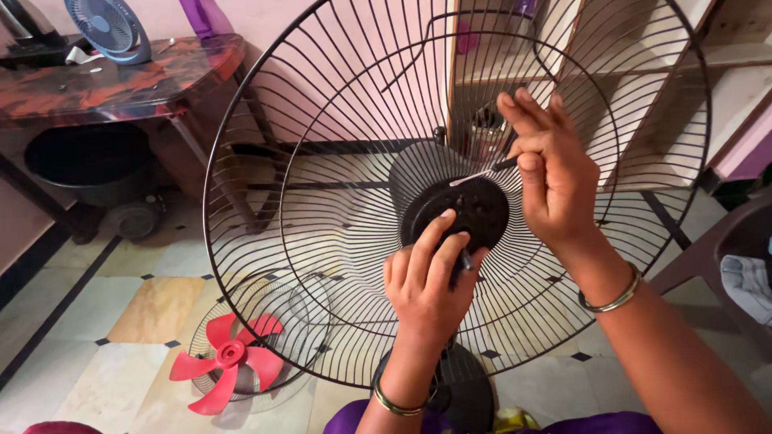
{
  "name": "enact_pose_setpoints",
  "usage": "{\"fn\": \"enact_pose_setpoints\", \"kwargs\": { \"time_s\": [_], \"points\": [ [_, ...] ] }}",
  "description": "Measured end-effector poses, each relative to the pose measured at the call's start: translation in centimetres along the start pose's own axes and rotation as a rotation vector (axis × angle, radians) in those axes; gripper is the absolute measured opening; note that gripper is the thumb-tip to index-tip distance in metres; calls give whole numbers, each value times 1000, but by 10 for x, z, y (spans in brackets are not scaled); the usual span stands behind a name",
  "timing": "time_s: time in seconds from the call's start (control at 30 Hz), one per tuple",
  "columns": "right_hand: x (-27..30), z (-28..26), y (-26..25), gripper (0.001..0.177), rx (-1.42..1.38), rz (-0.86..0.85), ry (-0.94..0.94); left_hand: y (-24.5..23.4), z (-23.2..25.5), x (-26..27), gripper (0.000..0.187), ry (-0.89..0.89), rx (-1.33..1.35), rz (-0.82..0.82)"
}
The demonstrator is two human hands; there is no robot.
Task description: The person uses a screwdriver to tighten a screw on the central hub of a standing electric fan. They repeatedly adjust the screw and test the fan head by hand, keeping the fan blades off to the side.
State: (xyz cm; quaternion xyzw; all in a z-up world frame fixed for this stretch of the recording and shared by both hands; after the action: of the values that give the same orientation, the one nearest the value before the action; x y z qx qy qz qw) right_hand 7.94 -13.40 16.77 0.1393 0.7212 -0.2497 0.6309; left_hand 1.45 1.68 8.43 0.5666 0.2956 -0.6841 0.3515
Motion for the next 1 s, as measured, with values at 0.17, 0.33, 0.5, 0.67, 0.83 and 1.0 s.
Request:
{"fn": "enact_pose_setpoints", "kwargs": {
  "time_s": [0.17, 0.33, 0.5, 0.67, 0.83, 1.0],
  "points": [
    [-3, -6, -2, 22, 6, -22, -17, 0, -1, 6, 35, -24, -17, 5],
    [-15, -15, 4, 18, 5, -98, -87, -1, 1, 10, 33, -97, -44, 91],
    [-20, -18, 10, 20, 12, -155, -126, 0, 0, 13, 34, -133, -55, 102],
    [-20, -16, 9, 20, 11, -138, -110, -1, 1, 9, 35, -121, -37, 88],
    [-19, -14, 8, 22, 28, -127, -93, -1, 1, 5, 29, -125, 3, 68],
    [-15, -12, 3, 23, 46, -89, -81, 1, -1, 0, 30, -89, -6, 56]
  ]
}}
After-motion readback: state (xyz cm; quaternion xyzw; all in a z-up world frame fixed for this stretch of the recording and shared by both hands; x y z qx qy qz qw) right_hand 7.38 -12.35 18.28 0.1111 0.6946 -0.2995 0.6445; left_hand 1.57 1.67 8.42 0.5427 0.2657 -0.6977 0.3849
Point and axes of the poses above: each hand's wrist, its own x-axis away from the middle knuckle, its own y-axis out of the palm, z = x × y, the point moved 9 cm from there along -x, towards the middle knuckle, and after that the axes turned 7 degrees about z, right-handed, at the moved point
